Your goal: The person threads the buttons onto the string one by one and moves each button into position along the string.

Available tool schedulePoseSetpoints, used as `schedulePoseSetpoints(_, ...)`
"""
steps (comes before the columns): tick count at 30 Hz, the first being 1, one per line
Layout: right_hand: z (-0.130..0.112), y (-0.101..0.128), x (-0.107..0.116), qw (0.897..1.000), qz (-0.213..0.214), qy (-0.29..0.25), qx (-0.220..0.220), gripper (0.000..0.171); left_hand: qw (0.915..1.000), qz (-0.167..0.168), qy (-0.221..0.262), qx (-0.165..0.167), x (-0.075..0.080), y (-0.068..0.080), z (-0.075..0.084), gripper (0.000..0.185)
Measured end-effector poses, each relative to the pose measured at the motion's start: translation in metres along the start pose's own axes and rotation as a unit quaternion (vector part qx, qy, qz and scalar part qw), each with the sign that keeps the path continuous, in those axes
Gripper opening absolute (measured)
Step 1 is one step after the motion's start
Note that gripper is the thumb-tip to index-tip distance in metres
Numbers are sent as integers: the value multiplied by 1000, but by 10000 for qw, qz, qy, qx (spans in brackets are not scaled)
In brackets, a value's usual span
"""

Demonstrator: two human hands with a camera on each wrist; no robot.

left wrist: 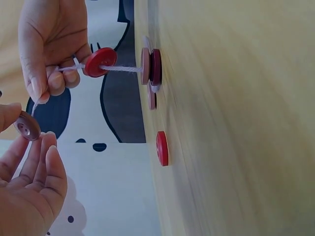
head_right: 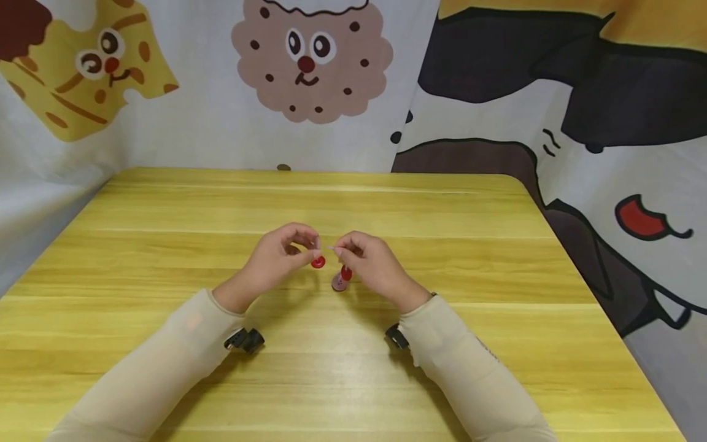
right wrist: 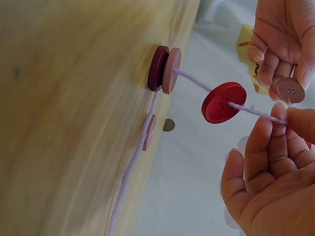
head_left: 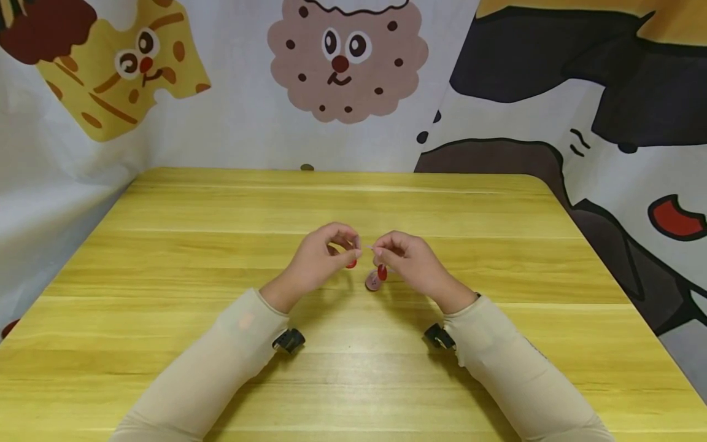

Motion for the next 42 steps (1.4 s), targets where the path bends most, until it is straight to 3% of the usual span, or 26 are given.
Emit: schedulePoseSetpoints(42, -4, 0, -3, 10000, -53, 29, 47, 17, 9999, -137, 43, -18, -12, -1, 6, 24)
Point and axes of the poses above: each hand's wrist, its own y-axis away from the middle knuckle, its own x-axis out of the back of the hand, z = x × y, the point moved 9 cm from there along -y, towards the middle knuckle, and after that the axes turned 9 degrees about -x, right-handed, at the moved point
